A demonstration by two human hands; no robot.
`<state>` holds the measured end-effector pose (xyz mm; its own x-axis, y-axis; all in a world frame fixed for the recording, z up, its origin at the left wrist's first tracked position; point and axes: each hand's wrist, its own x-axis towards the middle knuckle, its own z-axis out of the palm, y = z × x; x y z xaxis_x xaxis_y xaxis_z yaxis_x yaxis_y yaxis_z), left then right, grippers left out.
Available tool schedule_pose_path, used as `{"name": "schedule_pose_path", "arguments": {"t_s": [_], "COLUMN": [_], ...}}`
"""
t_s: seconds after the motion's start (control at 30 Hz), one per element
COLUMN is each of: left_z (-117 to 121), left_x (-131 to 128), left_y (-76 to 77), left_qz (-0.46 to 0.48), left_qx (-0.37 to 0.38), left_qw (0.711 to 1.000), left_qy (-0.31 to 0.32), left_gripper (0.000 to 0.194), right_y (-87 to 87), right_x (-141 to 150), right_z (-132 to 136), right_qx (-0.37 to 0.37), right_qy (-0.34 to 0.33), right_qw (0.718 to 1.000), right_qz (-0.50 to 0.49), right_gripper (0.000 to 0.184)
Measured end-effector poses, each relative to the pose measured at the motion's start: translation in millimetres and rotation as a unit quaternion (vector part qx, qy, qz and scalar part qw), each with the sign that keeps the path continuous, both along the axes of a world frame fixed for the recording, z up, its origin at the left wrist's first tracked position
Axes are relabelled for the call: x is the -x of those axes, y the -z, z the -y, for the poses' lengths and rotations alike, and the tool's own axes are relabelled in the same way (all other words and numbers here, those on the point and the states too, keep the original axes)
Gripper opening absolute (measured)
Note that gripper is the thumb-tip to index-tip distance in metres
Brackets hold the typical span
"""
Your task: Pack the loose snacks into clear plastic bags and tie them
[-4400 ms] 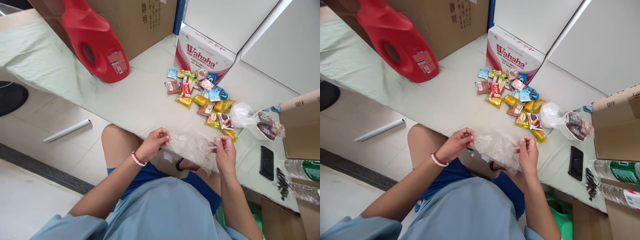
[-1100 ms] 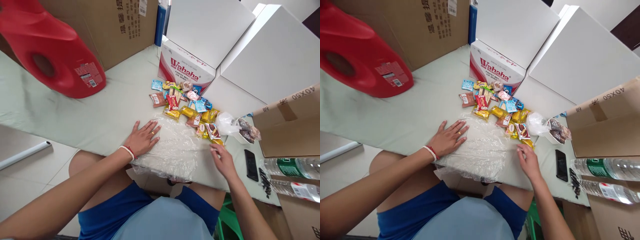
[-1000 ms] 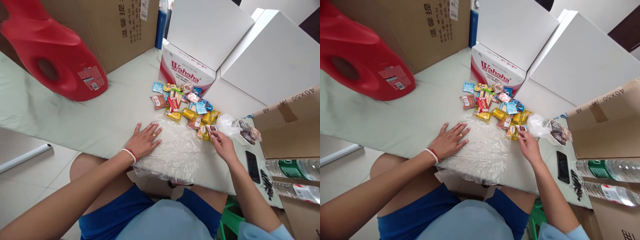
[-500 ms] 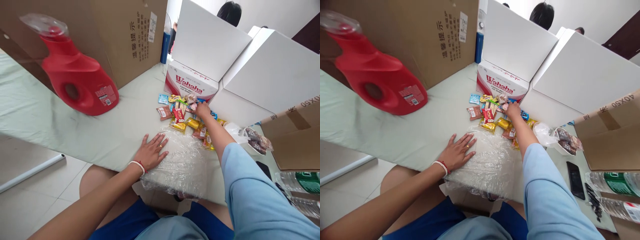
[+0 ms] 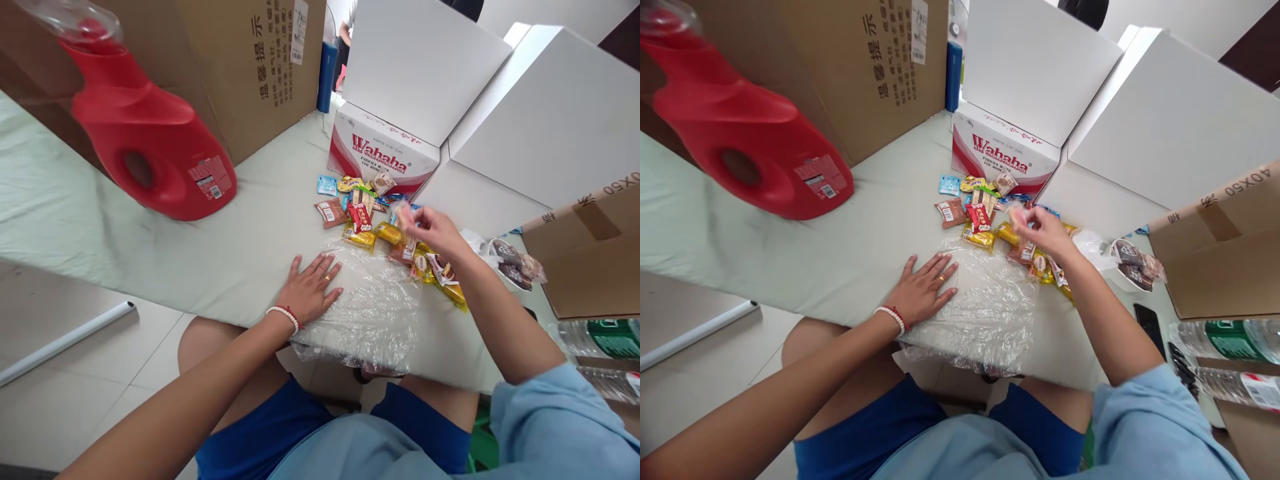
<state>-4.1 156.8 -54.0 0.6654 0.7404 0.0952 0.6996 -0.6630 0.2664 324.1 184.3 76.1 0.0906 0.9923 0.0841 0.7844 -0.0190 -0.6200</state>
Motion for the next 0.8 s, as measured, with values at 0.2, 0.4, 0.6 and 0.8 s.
{"name": "schedule_pose_path", "arguments": {"t_s": [0.2, 0.4, 0.6, 0.8], "left_z": [0, 1, 2, 1], "left_x": [-1, -1, 0, 0], "left_y": [-0.5, 0.8, -0.3, 3.1], "left_qz": [-0.006, 0.006, 0.014, 0.02], "left_qx": [0.002, -0.004, -0.001, 0.01], "left_qw": [1.0, 1.0, 1.0, 1.0], "left_qy": [0.001, 0.0, -0.009, -0.008], "left_gripper": [0.058, 0.057, 0.056, 0.057], "right_y": [32.2, 63.6, 75.3, 42.0], "right_x": [60, 87, 81, 38], "right_z": [86, 106, 104, -2], "right_qx": [0.12, 0.043, 0.076, 0.075], "right_qy": [-0.144, -0.154, -0.216, -0.051], "right_qw": [0.98, 0.984, 0.97, 0.991], "right_qz": [0.066, 0.08, 0.087, 0.101], "right_gripper": [0.032, 0.043, 0.046, 0.031]}}
